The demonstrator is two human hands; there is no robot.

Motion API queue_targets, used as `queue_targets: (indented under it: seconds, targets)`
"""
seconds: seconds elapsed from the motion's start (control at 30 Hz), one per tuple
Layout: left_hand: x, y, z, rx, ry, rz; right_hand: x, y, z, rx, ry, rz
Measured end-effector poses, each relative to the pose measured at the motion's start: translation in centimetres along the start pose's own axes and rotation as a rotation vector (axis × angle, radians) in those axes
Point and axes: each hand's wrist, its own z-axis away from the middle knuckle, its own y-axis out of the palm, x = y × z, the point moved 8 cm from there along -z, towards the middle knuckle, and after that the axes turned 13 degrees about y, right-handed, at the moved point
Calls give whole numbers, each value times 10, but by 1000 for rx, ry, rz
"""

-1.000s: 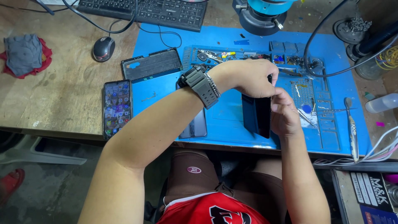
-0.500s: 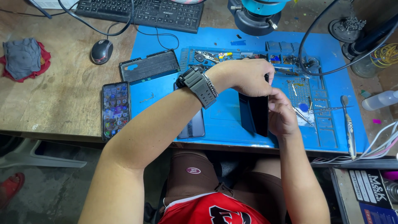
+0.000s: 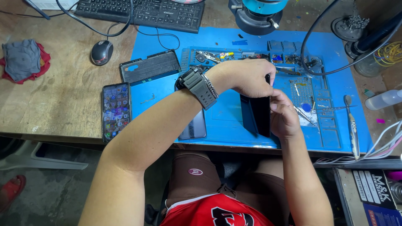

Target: Disassembling a smartphone by prying the internal frame from the screen assembly and inspecting internal components.

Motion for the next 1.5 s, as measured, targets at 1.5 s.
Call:
queue_targets:
  seconds: [1.5]
  targets:
    - [94,-1,44,-333,267,381,103,-34,208,-758,-156,822]
